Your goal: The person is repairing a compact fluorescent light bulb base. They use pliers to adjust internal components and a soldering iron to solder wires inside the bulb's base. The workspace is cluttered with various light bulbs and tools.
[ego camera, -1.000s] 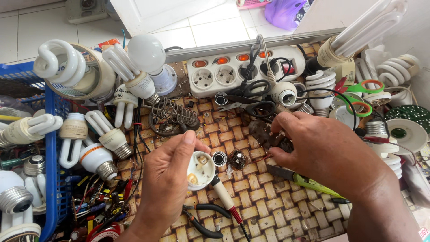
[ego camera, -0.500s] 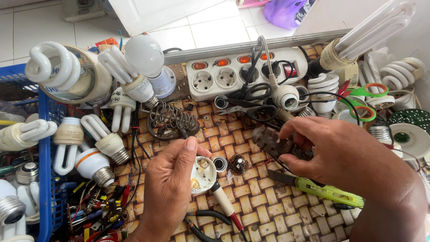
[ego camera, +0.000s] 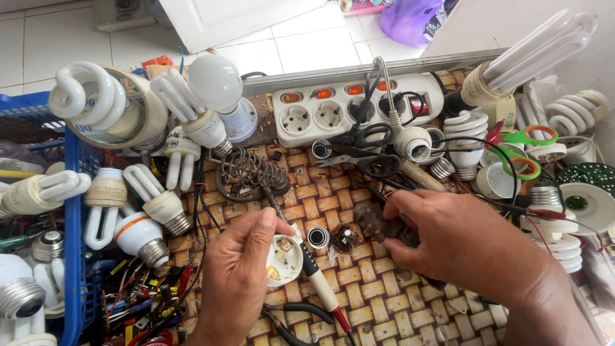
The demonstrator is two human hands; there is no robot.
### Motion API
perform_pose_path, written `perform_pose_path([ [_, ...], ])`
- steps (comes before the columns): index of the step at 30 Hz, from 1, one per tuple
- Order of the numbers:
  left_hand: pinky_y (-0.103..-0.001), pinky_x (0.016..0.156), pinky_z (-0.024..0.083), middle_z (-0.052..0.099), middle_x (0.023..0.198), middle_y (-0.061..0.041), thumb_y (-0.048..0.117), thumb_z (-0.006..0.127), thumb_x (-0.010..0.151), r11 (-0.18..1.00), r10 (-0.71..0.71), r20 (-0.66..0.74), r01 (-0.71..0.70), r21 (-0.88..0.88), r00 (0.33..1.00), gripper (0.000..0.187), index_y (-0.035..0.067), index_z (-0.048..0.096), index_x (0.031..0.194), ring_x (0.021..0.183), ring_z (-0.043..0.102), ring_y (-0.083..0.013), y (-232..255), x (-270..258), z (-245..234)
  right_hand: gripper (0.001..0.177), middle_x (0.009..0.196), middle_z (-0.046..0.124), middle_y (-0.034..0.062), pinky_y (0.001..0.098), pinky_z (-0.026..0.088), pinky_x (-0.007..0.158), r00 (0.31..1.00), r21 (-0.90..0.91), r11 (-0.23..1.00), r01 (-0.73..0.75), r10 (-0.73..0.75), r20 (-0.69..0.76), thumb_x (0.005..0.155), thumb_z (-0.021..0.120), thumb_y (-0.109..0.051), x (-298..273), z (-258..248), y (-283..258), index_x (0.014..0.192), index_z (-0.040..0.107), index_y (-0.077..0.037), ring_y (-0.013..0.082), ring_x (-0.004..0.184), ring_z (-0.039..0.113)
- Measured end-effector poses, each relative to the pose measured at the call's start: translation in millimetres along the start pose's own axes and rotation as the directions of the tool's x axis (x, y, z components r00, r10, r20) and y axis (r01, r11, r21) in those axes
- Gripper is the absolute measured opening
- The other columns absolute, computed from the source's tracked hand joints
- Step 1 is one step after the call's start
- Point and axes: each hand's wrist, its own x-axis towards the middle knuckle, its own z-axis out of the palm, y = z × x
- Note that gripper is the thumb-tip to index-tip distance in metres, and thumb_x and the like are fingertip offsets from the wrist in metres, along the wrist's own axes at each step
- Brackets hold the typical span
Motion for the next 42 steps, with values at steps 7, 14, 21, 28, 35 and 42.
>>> perform_pose_path([
  [7,-0.027,0.041,0.041,0.070,0.063,-0.004,0.032,0.054,0.096,0.999,-0.014,0.029,0.015,-0.042,0.999,0.040,0.007,0.076,0.074,0.049,0.055,-0.0117,2.8,3.9,10.5,0.026,0.082,0.075,-0.0044,0.0439,0.055,0.061,0.973,0.027,0.986,0.167,-0.160,-0.168,0.082,0.071,-0.046,0.5,-7.0,-4.6,0.099,0.066,-0.027,0.0248,0.066,0.073],
  [14,-0.027,0.041,0.034,0.057,0.052,-0.002,0.034,0.055,0.096,0.999,-0.041,0.011,0.041,-0.009,0.999,0.042,0.008,0.077,0.072,0.045,0.045,-0.0103,2.7,6.1,16.3,0.034,0.110,0.068,0.0079,0.0421,0.055,0.077,0.802,-0.222,0.945,0.240,-0.322,-0.503,0.088,0.068,-0.031,28.2,-2.9,-12.8,0.113,0.065,-0.008,0.0267,0.098,0.062],
  [21,-0.027,0.042,0.034,0.061,0.057,-0.001,0.033,0.054,0.097,1.000,0.024,0.002,-0.024,0.006,1.000,0.040,0.009,0.076,0.073,0.048,0.045,-0.0094,0.2,0.7,12.7,0.024,0.113,0.061,-0.0004,0.0391,0.045,0.083,0.685,-0.439,0.891,0.118,-0.392,-0.614,0.079,0.069,-0.038,35.1,21.8,-25.4,0.094,0.060,-0.022,0.0227,0.106,0.057],
  [28,-0.025,0.065,0.047,0.071,0.073,0.000,0.031,0.048,0.098,0.964,0.258,0.014,-0.258,0.060,0.966,0.041,0.009,0.074,0.074,0.069,0.063,-0.0102,1.6,-5.6,9.3,0.016,0.111,0.060,-0.0011,0.0397,0.044,0.082,0.683,-0.485,0.873,0.056,-0.388,-0.619,0.082,0.065,-0.033,39.2,23.7,-23.6,0.094,0.058,-0.024,0.0231,0.105,0.058],
  [35,-0.024,0.069,0.050,0.074,0.076,-0.001,0.030,0.049,0.097,0.969,0.245,0.000,-0.245,0.043,0.969,0.040,0.009,0.074,0.074,0.074,0.069,-0.0106,-4.4,-3.1,4.5,0.023,0.114,0.060,-0.0014,0.0393,0.044,0.083,0.647,-0.449,0.893,0.032,-0.361,-0.671,0.082,0.064,-0.023,45.2,29.3,-15.4,0.104,0.060,-0.025,0.0230,0.103,0.060],
  [42,-0.026,0.073,0.051,0.070,0.076,-0.001,0.028,0.048,0.098,0.957,0.288,0.008,-0.288,0.030,0.958,0.038,0.009,0.071,0.075,0.075,0.068,-0.0118,-7.0,-2.3,5.6,0.034,0.122,0.063,0.0054,0.0399,0.045,0.081,0.776,-0.361,0.923,0.135,-0.325,-0.540,0.086,0.069,-0.037,36.5,13.6,-6.1,0.114,0.061,-0.020,0.0252,0.106,0.061],
])
